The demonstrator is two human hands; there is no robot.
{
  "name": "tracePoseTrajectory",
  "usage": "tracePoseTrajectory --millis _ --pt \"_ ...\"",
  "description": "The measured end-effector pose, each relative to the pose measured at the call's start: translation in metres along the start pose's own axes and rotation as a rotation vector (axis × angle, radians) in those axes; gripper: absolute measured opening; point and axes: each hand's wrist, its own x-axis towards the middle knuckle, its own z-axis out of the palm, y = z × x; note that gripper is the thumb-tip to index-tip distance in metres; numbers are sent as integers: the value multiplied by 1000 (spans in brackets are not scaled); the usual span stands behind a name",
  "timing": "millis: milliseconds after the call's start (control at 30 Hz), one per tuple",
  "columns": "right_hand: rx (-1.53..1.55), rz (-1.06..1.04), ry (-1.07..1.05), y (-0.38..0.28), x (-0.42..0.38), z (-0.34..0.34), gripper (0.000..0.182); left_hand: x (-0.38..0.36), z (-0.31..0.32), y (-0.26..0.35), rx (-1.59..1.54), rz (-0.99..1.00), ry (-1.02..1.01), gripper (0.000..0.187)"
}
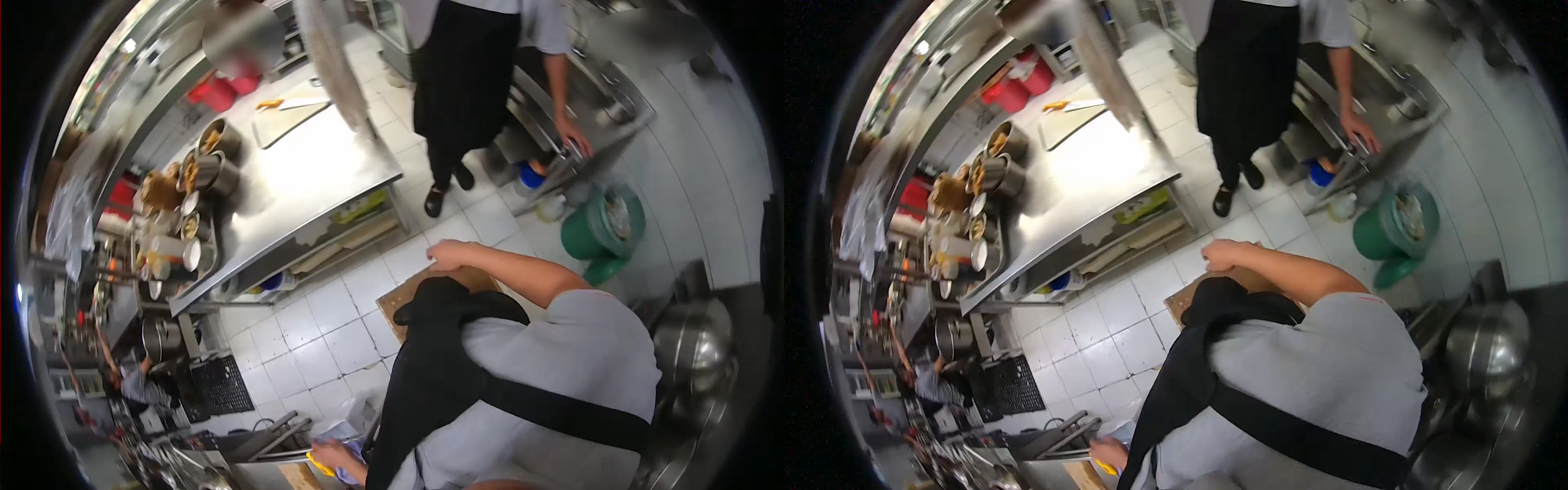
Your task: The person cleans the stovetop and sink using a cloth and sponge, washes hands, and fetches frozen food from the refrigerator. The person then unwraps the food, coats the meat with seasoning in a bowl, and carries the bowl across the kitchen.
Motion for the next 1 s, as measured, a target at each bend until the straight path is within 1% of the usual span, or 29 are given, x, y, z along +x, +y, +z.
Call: tracePoseTrajectory --millis 33,67,100,133,167,200,233,267,300,333,367,400,433,467,500,533,567,600,633,700,767,800,867,900,933,967,1000 --pt "-10 79 -148 5 -23 5 36 6 12 20 -101 117 109 42" --pt "-21 161 -289 14 -45 6 36 12 34 36 -282 220 55 39" --pt "-15 196 -264 26 -67 5 36 19 56 56 -461 326 -2 35" --pt "61 191 -228 38 -89 8 34 28 75 77 -668 337 -250 29" --pt "137 184 -185 47 -108 10 33 25 59 112 -595 427 -421 28" --pt "150 211 -149 55 -122 5 33 33 107 127 -641 521 -533 28" --pt "110 293 -139 62 -133 -2 32 19 69 170 -646 557 -617 30" --pt "75 373 -136 68 -144 -4 32 11 60 203 -695 612 -670 31" --pt "185 409 -5 79 -156 0 30 -1 22 246 -655 656 -748 32" --pt "198 419 15 92 -166 9 30 -1 36 274 -675 749 -787 32" --pt "223 417 114 106 -174 20 30 -3 46 306 -720 789 -842 33" --pt "244 413 216 117 -179 24 30 -12 26 342 -792 838 -936 32" --pt "298 458 128 117 -191 13 31 -23 1 378 -802 922 -968 31" --pt "336 495 88 107 -205 -5 32 -25 6 411 -844 1016 -974 30" --pt "382 531 82 120 -210 0 32 -34 -11 446 -832 1084 -1001 30" --pt "355 434 173 149 -214 21 35 -46 -30 484 -821 1149 -1031 29" --pt "411 465 162 157 -228 12 37 -57 -38 521 -843 1178 -1078 28" --pt "526 452 213 163 -248 1 36 -67 -43 559 -868 1205 -1126 27" --pt "460 485 232 183 -260 1 34 -76 -43 597 -891 1303 -1068 26" --pt "408 521 250 214 -294 8 33 -102 -73 670 -946 1371 -1099 24" --pt "297 663 410 245 -333 6 30 -139 -132 730 -1087 1397 -1172 26" --pt "290 670 409 254 -351 0 30 -151 -153 764 -1094 1471 -1130 26" --pt "435 799 561 259 -387 -19 27 -178 -226 817 -1177 1581 -1024 26" --pt "424 802 557 267 -400 -22 27 -181 -249 855 -1149 1758 -750 24" --pt "416 845 622 272 -413 -21 28 -193 -287 881 -1165 1752 -684 24" --pt "408 887 691 275 -421 -22 28 -197 -305 923 -1301 1864 -523 25" --pt "404 893 692 276 -427 -24 28 -207 -343 953 -1322 1882 -420 26"
